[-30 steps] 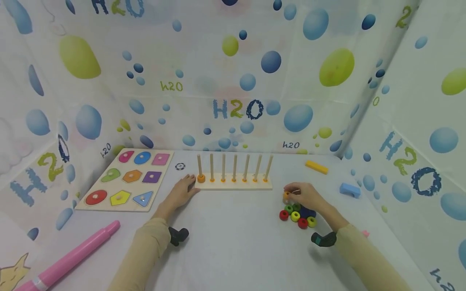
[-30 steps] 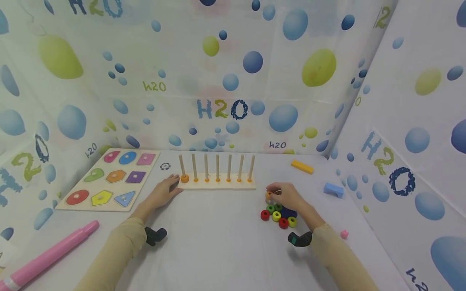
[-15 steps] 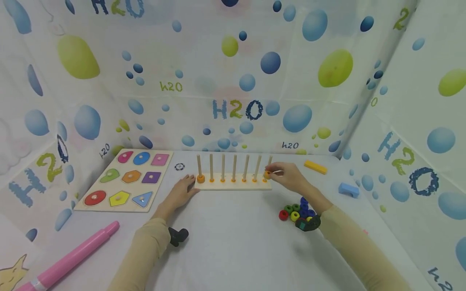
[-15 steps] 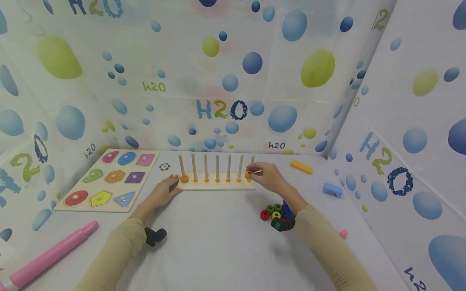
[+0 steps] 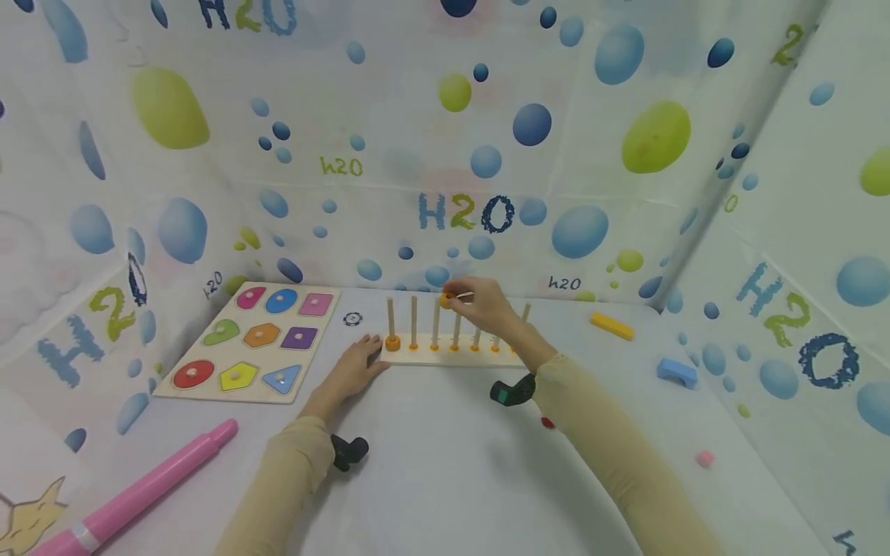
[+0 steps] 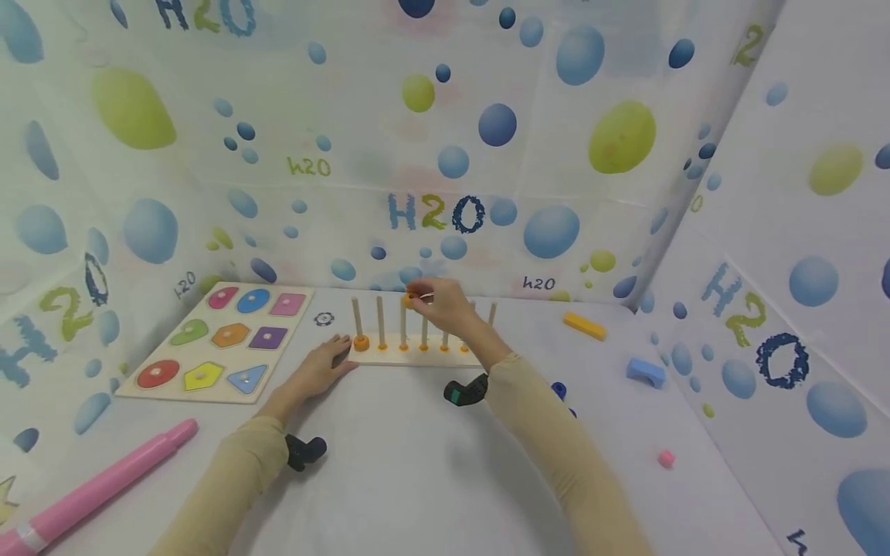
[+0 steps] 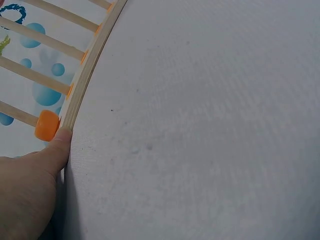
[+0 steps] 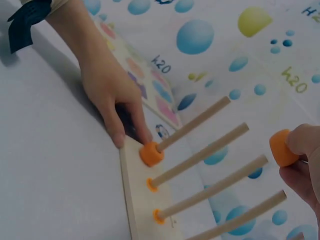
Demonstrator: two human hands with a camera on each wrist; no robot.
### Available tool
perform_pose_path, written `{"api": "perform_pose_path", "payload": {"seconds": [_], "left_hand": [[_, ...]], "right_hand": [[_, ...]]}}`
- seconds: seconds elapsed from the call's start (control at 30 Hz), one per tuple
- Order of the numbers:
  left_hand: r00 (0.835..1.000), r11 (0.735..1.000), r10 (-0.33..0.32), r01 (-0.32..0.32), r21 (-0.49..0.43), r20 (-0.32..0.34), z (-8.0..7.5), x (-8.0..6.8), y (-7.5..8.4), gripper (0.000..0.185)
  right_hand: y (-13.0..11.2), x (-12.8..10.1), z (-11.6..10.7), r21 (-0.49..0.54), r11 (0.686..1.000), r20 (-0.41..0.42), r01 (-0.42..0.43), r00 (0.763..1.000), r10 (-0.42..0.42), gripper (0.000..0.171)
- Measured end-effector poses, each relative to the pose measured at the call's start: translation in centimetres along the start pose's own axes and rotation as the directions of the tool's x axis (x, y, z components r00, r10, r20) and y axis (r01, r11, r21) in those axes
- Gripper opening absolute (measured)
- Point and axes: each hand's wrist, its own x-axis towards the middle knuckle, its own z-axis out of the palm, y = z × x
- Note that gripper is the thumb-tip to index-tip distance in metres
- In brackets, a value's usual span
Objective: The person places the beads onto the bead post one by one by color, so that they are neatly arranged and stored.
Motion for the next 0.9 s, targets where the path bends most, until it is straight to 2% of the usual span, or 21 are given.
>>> {"api": "perform_pose_path", "payload": {"seconds": [0.17,0.4,0.57,0.8,0.9], "left_hand": [[1.000,1.000,0.018,-0.018,0.007,-0.004,0.2,0.0,0.0,0.060],[0.999,0.999,0.050,-0.050,-0.008,-0.020,0.7,0.4,-0.2,0.058],[0.999,0.999,0.034,-0.035,-0.024,-0.018,0.9,0.4,-0.2,0.059],[0.996,0.998,0.066,-0.067,-0.018,-0.055,0.6,0.0,-0.3,0.059],[0.997,0.998,0.057,-0.058,-0.017,-0.053,0.4,0.0,-0.5,0.059]], "right_hand": [[-0.8,2.1,2.4,0.046,0.999,-0.020,-0.003,1.000,0.004,0.023],[-1.7,4.2,5.0,0.082,0.996,0.008,-0.039,0.999,0.038,0.025],[-2.0,5.0,6.2,0.052,0.998,0.042,-0.019,0.999,0.016,0.025],[-2.4,5.7,7.0,0.020,1.000,0.080,-0.009,0.997,0.008,0.024],[-2.4,6.0,7.3,0.009,1.000,0.086,-0.003,0.996,0.002,0.024]]}}
